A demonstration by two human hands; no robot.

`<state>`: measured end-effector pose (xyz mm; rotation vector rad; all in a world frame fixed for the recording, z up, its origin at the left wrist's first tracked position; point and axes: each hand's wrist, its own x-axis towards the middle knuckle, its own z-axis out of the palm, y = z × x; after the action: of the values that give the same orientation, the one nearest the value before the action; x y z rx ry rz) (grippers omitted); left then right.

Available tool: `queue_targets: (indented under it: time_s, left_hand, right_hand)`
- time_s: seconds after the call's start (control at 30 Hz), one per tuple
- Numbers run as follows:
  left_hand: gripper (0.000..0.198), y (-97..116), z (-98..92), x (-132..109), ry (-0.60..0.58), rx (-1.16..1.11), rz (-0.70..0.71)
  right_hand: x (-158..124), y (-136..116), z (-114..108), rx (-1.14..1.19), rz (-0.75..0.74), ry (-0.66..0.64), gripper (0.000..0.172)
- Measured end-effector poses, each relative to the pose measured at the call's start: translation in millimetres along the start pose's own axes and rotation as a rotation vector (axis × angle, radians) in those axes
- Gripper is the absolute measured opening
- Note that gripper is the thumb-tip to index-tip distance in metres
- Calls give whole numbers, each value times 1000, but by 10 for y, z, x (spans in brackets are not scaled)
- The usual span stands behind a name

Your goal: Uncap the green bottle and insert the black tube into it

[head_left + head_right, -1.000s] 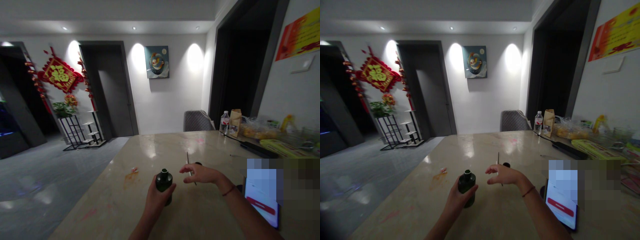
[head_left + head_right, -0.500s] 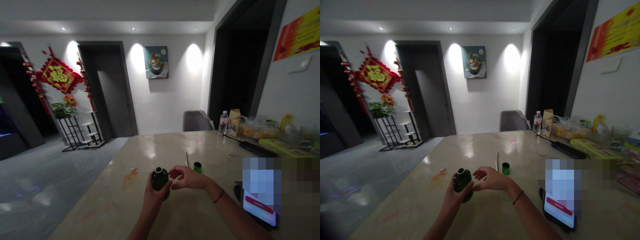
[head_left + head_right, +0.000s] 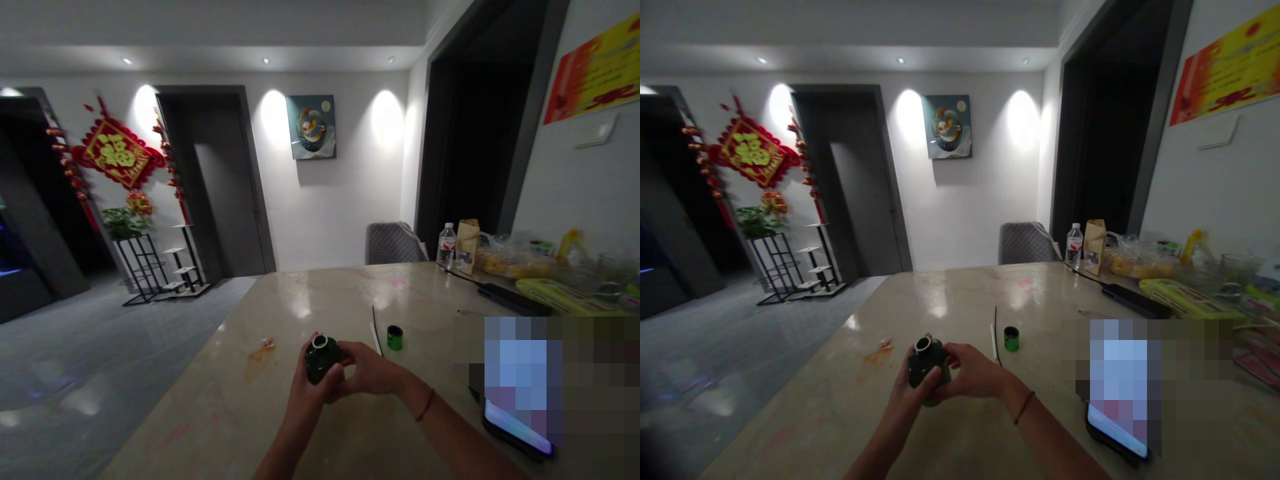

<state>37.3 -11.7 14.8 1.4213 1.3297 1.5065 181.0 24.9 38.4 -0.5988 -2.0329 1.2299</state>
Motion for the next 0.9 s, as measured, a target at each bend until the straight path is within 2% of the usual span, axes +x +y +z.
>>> queue_targets:
  time_s: [0.13,0.27,0.5,0.67,0.77,0.9]
  left_hand:
    - [70,54,-55,40,-70,-74,19]
    - [60,81,-77,74,-103,-61,37]
    - [56,-64,-19,155,-126,-93,-22]
    - [56,-184,13,244,-133,-85,-15]
    - [54,-256,15,281,-135,-24,-5]
    - [49,-311,1,282,-152,174,14]
  right_hand:
    - [11,-34,-48,26,-44,52,52]
    - [16,-31,-130,29,-11,136,52]
    - [39,245,-160,93,126,239,58]
    - [62,391,-114,-17,85,337,59]
    - [77,465,-69,-35,52,382,56]
    - [98,584,-21,-27,95,406,55]
